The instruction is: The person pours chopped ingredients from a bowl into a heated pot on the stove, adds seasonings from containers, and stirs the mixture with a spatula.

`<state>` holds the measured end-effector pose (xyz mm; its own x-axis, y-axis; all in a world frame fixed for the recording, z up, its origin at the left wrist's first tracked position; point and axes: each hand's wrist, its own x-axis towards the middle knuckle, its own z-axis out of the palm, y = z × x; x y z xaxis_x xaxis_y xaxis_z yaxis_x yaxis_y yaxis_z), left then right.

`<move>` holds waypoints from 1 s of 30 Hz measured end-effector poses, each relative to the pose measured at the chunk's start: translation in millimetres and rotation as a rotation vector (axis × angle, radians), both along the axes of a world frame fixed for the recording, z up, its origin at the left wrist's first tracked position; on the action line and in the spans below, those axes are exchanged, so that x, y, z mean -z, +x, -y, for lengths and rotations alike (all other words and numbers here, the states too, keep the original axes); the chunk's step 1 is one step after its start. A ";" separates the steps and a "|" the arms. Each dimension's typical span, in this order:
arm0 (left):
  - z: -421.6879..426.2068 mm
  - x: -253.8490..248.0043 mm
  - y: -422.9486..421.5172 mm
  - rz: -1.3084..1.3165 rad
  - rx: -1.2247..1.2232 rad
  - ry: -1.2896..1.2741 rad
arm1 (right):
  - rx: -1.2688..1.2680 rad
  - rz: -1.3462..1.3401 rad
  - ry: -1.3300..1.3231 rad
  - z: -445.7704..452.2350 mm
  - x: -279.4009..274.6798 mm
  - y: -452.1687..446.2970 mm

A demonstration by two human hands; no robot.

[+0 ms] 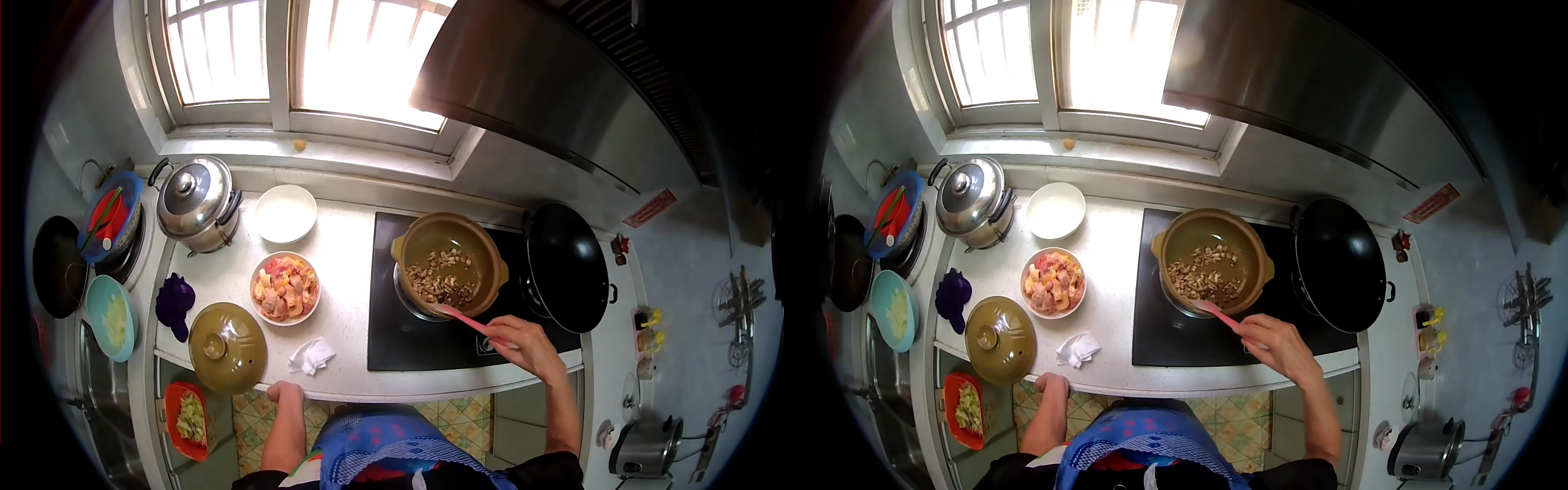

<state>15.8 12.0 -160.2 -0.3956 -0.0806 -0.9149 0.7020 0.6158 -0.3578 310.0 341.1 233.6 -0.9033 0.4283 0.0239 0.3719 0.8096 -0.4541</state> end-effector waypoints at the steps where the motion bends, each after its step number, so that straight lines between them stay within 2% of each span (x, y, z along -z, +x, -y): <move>1: -0.5 -3.6 0.7 -0.009 0.011 0.014 | -0.011 -0.059 -0.005 0.2 6.5 -5.5; 4: -11.3 -26.7 -0.3 0.111 0.049 -0.092 | 0.006 -0.143 -0.017 -8.5 25.5 -25.7; 6: -10.4 -25.4 -0.6 0.100 0.028 -0.095 | 0.077 -0.205 0.112 -20.5 38.9 -34.7; 8: -11.0 -25.4 -3.1 0.090 0.004 -0.096 | 0.096 -0.155 0.269 -36.8 52.7 -24.3; 10: -12.9 -31.0 -2.9 0.061 -0.004 -0.069 | 0.156 -0.024 0.208 -28.1 38.5 -10.2; 14: -7.9 -26.8 2.4 0.027 -0.034 -0.036 | 0.076 -0.050 0.045 3.4 17.3 -4.7; 15: -2.1 -6.3 0.5 0.018 -0.016 -0.041 | 0.034 -0.082 0.047 6.0 20.9 -12.7; 17: -0.8 0.7 -0.2 0.006 0.005 -0.045 | -0.001 -0.121 0.079 1.5 30.2 -30.7; 21: -3.6 -6.7 -3.4 0.020 0.031 -0.040 | 0.105 -0.139 0.252 -32.0 50.9 -33.6; 24: 3.0 12.4 0.9 -0.036 0.037 -0.044 | 0.202 -0.186 0.159 -39.4 45.8 -29.3; 26: 4.6 14.0 2.2 -0.054 0.039 -0.050 | 0.200 -0.235 0.212 -50.5 51.2 -44.8; 28: -2.2 -6.4 1.0 -0.021 -0.067 -0.009 | 0.208 -0.285 0.264 -60.1 56.3 -63.0; 30: -4.9 -13.7 0.1 0.009 -0.022 -0.030 | 0.094 -0.310 0.140 -65.0 58.1 -76.8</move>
